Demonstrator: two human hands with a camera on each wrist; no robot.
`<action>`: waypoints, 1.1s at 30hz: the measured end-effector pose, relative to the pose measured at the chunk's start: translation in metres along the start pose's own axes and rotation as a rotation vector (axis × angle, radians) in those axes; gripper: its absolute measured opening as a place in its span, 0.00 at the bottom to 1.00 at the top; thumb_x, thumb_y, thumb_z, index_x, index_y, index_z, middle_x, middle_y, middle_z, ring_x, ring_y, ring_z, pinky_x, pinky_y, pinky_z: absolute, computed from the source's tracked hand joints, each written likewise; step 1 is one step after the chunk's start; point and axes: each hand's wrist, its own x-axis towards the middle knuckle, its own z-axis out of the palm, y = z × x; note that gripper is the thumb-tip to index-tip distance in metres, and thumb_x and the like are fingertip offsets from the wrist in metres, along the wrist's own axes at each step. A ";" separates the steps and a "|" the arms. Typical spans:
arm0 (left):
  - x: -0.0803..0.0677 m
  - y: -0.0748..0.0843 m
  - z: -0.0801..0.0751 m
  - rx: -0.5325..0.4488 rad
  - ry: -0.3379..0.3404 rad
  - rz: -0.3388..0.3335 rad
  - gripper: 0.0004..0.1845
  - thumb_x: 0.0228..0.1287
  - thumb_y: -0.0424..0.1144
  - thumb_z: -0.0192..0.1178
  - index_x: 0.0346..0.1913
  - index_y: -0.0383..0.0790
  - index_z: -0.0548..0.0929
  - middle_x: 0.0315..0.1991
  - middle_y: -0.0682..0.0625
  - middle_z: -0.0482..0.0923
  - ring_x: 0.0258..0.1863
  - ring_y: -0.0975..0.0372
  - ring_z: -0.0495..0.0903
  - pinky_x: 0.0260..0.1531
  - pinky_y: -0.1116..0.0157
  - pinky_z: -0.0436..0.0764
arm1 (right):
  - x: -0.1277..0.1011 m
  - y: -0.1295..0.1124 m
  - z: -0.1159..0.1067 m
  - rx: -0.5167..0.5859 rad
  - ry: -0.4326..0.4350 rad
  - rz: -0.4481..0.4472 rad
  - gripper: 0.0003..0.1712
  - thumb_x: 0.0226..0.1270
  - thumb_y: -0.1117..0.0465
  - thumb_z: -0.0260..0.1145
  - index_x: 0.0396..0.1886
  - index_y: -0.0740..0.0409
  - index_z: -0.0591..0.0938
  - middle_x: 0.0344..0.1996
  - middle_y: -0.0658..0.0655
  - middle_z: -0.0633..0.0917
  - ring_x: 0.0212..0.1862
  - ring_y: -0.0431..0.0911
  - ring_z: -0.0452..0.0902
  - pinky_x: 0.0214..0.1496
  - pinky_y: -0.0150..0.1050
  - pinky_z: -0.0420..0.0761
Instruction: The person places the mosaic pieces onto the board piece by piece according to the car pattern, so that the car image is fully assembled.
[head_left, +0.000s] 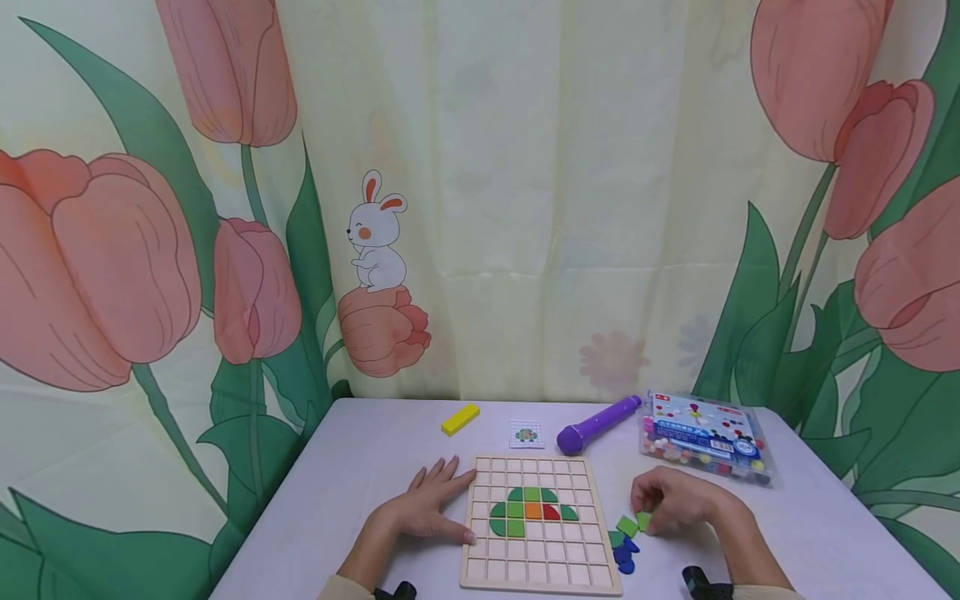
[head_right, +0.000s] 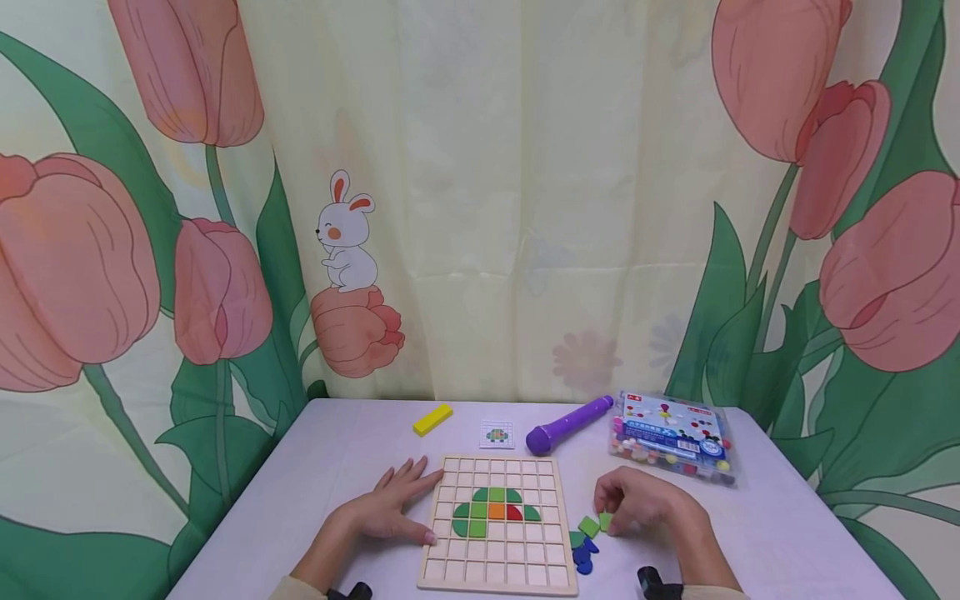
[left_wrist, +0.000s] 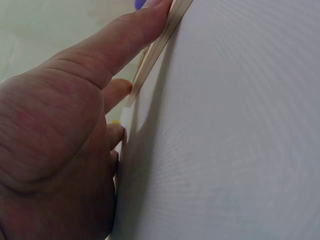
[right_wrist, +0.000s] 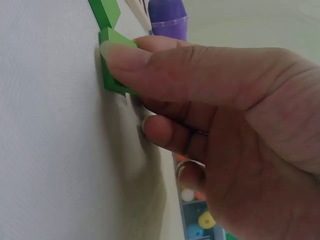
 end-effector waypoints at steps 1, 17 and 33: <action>0.000 0.000 0.000 0.001 0.000 0.001 0.57 0.49 0.73 0.72 0.82 0.63 0.61 0.86 0.43 0.46 0.86 0.45 0.39 0.80 0.35 0.38 | 0.000 -0.001 0.000 0.000 0.005 -0.002 0.15 0.52 0.73 0.77 0.39 0.64 0.83 0.31 0.54 0.80 0.36 0.46 0.73 0.36 0.34 0.71; -0.001 0.000 0.000 0.000 0.006 0.003 0.55 0.51 0.72 0.71 0.81 0.63 0.62 0.86 0.44 0.46 0.86 0.45 0.39 0.80 0.35 0.39 | 0.003 -0.005 0.001 0.012 0.073 -0.017 0.06 0.64 0.71 0.69 0.41 0.65 0.85 0.29 0.53 0.81 0.32 0.44 0.73 0.32 0.33 0.73; -0.001 0.000 0.001 0.003 0.011 -0.001 0.55 0.50 0.73 0.71 0.81 0.63 0.62 0.86 0.44 0.46 0.86 0.45 0.39 0.80 0.35 0.38 | 0.019 -0.032 0.009 0.106 0.291 -0.122 0.16 0.75 0.60 0.67 0.54 0.67 0.85 0.40 0.61 0.88 0.37 0.49 0.85 0.42 0.40 0.88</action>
